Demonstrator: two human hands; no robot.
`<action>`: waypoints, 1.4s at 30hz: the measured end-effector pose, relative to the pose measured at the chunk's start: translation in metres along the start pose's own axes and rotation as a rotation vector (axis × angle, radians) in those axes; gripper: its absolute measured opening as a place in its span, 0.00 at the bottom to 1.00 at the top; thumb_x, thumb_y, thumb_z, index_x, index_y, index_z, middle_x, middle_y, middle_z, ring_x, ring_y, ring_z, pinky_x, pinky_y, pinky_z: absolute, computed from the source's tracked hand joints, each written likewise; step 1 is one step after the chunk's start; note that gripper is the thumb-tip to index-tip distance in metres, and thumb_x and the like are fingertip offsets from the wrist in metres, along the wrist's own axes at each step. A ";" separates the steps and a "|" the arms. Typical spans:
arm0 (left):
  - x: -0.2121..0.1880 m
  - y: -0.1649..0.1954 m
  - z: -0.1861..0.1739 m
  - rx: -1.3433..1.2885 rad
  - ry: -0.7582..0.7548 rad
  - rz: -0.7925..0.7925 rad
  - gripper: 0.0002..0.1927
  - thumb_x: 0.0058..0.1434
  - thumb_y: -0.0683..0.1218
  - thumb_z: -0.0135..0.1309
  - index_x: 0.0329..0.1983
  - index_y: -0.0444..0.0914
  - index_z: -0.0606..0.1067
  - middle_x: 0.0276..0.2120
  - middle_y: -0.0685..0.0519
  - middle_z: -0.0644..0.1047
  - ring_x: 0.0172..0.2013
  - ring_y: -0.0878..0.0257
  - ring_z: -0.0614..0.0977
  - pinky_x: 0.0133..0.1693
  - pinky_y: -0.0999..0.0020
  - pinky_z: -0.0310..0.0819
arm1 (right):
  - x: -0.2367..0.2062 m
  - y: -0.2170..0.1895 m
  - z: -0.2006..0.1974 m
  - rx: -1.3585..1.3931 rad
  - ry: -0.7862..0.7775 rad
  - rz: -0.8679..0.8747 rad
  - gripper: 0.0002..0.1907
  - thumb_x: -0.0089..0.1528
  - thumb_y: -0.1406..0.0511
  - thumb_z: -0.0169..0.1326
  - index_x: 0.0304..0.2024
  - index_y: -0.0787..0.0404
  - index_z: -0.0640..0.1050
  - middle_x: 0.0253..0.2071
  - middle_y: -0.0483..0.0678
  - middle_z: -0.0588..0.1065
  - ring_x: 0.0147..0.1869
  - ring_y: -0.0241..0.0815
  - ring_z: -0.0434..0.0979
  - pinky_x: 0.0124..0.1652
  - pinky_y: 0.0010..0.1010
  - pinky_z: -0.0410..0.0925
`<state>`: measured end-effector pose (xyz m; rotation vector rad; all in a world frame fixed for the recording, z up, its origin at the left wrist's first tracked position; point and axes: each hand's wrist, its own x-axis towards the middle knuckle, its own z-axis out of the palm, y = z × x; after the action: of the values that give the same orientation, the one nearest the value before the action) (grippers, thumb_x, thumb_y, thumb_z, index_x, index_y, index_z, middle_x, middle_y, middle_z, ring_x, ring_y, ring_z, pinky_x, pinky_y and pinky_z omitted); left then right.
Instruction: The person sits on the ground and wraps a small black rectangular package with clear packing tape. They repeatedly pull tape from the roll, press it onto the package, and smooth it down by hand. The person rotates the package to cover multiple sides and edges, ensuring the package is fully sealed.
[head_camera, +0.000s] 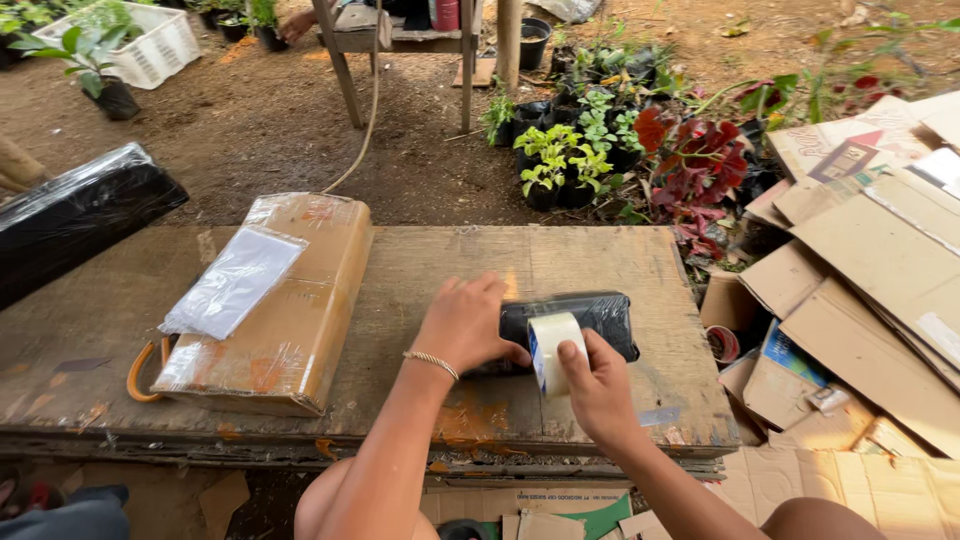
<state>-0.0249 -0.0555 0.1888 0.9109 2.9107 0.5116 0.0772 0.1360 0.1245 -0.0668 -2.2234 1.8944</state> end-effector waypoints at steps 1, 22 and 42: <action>-0.005 0.000 0.007 0.027 0.060 0.028 0.55 0.38 0.71 0.72 0.62 0.35 0.71 0.61 0.46 0.74 0.61 0.53 0.75 0.66 0.48 0.58 | 0.010 0.002 0.004 0.033 0.006 0.019 0.21 0.68 0.51 0.51 0.43 0.63 0.78 0.31 0.41 0.74 0.34 0.28 0.69 0.32 0.24 0.66; -0.028 0.034 0.022 0.139 -0.072 -0.082 0.60 0.36 0.67 0.75 0.66 0.37 0.61 0.57 0.44 0.71 0.61 0.48 0.70 0.61 0.48 0.59 | 0.013 -0.039 0.006 0.165 0.038 0.120 0.15 0.68 0.58 0.53 0.44 0.66 0.78 0.36 0.42 0.78 0.36 0.26 0.71 0.36 0.23 0.67; -0.026 0.036 0.023 0.167 -0.127 -0.120 0.61 0.39 0.70 0.72 0.68 0.34 0.60 0.58 0.39 0.71 0.60 0.44 0.71 0.61 0.49 0.62 | -0.082 0.022 0.007 0.159 0.099 0.320 0.16 0.67 0.59 0.52 0.46 0.66 0.79 0.33 0.43 0.78 0.34 0.28 0.69 0.34 0.26 0.65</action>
<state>0.0189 -0.0355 0.1772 0.7478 2.9016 0.1982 0.1536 0.1185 0.0910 -0.5070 -2.0890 2.1677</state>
